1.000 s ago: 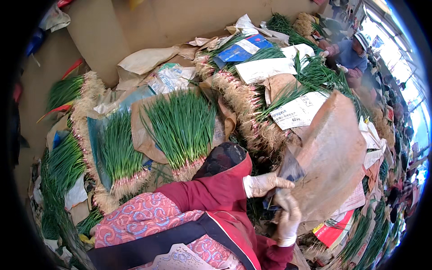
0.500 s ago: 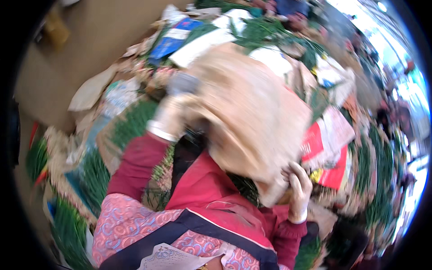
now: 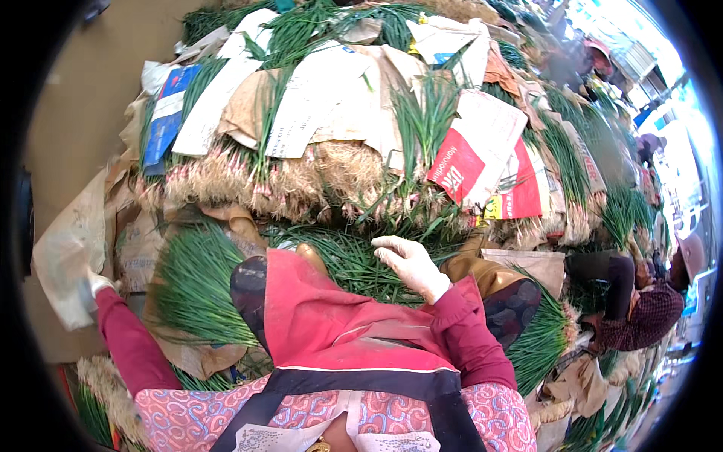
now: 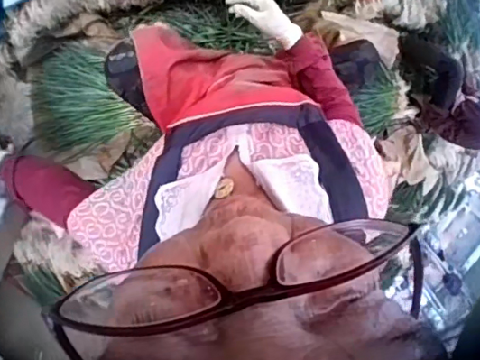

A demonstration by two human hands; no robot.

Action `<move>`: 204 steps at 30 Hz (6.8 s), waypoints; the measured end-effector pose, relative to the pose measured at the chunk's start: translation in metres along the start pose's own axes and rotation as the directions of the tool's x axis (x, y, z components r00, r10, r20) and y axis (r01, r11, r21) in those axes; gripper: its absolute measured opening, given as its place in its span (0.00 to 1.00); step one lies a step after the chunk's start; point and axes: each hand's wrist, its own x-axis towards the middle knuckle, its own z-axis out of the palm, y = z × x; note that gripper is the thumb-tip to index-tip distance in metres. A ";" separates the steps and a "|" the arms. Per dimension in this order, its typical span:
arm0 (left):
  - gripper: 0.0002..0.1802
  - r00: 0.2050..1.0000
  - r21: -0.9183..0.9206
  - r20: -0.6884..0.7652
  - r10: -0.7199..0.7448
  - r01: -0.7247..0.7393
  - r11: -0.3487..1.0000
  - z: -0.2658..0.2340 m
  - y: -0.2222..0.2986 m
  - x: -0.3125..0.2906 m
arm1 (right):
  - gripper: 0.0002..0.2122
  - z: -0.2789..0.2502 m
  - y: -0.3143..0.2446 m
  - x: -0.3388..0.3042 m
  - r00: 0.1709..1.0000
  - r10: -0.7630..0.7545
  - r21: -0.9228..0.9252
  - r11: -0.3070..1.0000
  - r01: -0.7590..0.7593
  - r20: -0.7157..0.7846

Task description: The person gathers green onions into bunches by hand and wraps them with paper sheets. They organize the bundled produce and move packaging materials while sitting among large piles of onions and sacks.

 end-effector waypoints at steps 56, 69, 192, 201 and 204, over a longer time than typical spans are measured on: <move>0.11 0.258 0.255 0.917 -0.303 0.202 0.945 0.120 -0.349 -0.442 | 0.18 -0.019 0.014 0.065 0.838 -0.545 -0.294 0.803 0.519 -0.009; 0.25 -0.197 0.447 0.884 -0.424 0.621 0.643 0.157 -0.278 -0.480 | 0.40 -0.146 0.132 0.125 0.611 -0.171 -0.308 0.943 -0.126 -0.773; 0.13 0.150 0.000 0.988 0.048 -0.304 0.953 0.251 -0.243 -0.459 | 0.41 -0.079 0.037 0.178 0.761 -0.111 -0.573 0.729 -0.375 -0.639; 0.05 0.157 -0.200 0.965 0.211 -0.079 0.977 0.224 -0.118 -0.447 | 0.42 -0.122 0.027 0.208 0.757 -0.029 -0.637 0.562 -0.527 -0.653; 0.10 0.216 -0.276 0.906 0.364 -0.353 0.894 0.219 -0.056 -0.411 | 0.41 -0.172 0.034 0.209 0.705 -0.119 -0.594 0.645 -0.480 -0.699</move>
